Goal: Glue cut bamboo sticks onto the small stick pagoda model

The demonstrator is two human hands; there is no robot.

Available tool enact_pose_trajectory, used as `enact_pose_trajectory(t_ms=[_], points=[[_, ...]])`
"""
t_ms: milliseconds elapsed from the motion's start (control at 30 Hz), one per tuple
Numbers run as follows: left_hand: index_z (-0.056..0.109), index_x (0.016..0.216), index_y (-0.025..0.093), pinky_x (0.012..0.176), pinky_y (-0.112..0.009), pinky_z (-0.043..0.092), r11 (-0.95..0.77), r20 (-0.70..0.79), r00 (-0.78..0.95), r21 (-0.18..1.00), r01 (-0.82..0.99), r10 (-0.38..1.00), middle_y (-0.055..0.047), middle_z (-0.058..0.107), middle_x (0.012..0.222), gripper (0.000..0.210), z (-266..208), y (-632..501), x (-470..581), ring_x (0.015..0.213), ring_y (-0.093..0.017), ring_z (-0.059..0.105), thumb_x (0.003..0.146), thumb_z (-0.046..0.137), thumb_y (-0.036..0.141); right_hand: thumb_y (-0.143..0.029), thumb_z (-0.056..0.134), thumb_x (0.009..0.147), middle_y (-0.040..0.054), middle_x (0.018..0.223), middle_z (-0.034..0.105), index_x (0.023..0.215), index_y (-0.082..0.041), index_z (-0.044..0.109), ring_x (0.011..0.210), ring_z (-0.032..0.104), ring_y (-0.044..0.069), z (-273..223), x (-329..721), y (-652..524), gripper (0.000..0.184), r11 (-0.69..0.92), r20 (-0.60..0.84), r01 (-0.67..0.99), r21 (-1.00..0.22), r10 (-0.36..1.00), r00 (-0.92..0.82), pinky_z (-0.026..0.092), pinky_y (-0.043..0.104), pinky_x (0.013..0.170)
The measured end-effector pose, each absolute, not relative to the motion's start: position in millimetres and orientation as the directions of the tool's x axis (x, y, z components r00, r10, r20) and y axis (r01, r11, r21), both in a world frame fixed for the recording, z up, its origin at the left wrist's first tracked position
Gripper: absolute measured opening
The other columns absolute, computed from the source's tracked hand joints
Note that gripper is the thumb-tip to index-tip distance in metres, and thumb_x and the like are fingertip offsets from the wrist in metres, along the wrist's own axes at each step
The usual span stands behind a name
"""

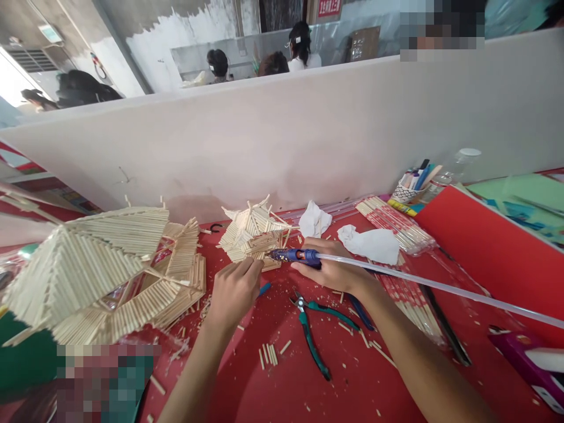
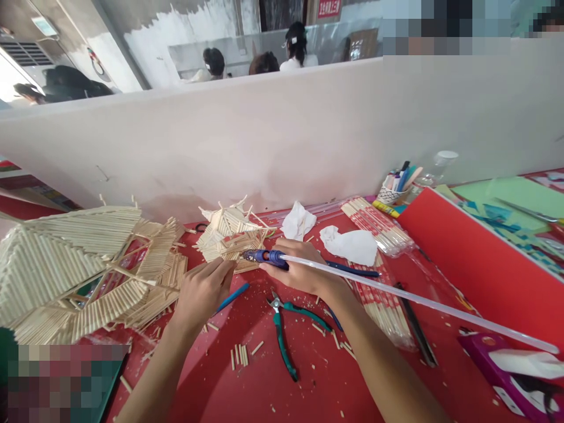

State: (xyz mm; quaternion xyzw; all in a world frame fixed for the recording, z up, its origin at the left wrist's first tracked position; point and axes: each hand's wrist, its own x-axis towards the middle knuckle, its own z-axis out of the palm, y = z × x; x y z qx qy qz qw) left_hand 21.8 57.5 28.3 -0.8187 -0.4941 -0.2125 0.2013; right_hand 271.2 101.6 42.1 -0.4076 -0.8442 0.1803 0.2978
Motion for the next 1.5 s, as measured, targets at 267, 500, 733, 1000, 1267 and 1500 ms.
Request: enact_pose_trajectory(t_ms=[267,500,733,1000,1267,1500], points=[[0.067,0.086,0.023,0.059,-0.03,0.032,-0.366,0.506,0.363,-0.097,0.926,0.783,0.002,0.065,0.07,0.018,31.5,56.1,24.5,0.061,-0.014,0.059,0.097,0.055,0.016,-0.044,0.059,0.096,0.0021,0.082,0.062,0.078,-0.021,0.054,0.071,0.055,0.016,38.3,273.1,102.1,0.029,0.61,0.364,0.591,-0.528,0.791,-0.491,0.036,0.03,0.064],[0.07,0.098,0.024,0.059,-0.029,0.034,-0.332,0.48,0.323,-0.068,0.941,0.816,0.0,0.069,0.076,0.017,34.1,54.5,28.9,0.062,-0.014,0.062,0.098,0.054,0.018,-0.042,0.061,0.094,0.0018,0.081,0.061,0.079,-0.022,0.053,0.072,0.056,0.017,38.8,272.3,102.3,0.026,0.604,0.364,0.594,-0.531,0.796,-0.485,0.038,0.03,0.065],[0.068,0.087,0.023,0.059,-0.029,0.033,-0.308,0.511,0.293,-0.058,0.95,0.808,0.001,0.068,0.072,0.017,31.1,54.6,33.0,0.06,-0.015,0.061,0.096,0.054,0.016,-0.042,0.06,0.094,0.0024,0.082,0.063,0.08,-0.022,0.054,0.073,0.057,0.017,39.2,271.6,101.8,0.025,0.595,0.358,0.601,-0.533,0.803,-0.477,0.039,0.031,0.065],[0.064,0.084,0.023,0.057,-0.031,0.029,-0.24,0.507,0.223,-0.033,0.97,0.833,0.001,0.071,0.073,0.016,30.0,53.5,39.8,0.062,-0.015,0.062,0.092,0.055,0.012,-0.043,0.06,0.095,0.0025,0.08,0.063,0.079,-0.022,0.053,0.071,0.056,0.017,39.6,271.4,101.9,0.028,0.599,0.358,0.607,-0.522,0.8,-0.482,0.036,0.03,0.063],[0.063,0.082,0.023,0.057,-0.031,0.028,-0.234,0.486,0.219,-0.031,0.972,0.846,0.001,0.07,0.073,0.019,30.1,52.8,40.4,0.062,-0.016,0.061,0.088,0.054,0.008,-0.044,0.057,0.096,0.003,0.08,0.062,0.078,-0.022,0.053,0.072,0.057,0.018,42.0,270.6,101.0,0.029,0.604,0.368,0.612,-0.51,0.797,-0.48,0.038,0.03,0.064],[0.064,0.085,0.024,0.057,-0.032,0.029,-0.243,0.482,0.223,-0.022,0.97,0.847,0.0,0.072,0.075,0.018,30.0,53.0,38.7,0.062,-0.016,0.061,0.09,0.053,0.01,-0.042,0.057,0.097,0.003,0.079,0.062,0.078,-0.022,0.053,0.073,0.057,0.018,42.9,268.8,101.0,0.028,0.618,0.383,0.601,-0.507,0.786,-0.485,0.04,0.03,0.067]])
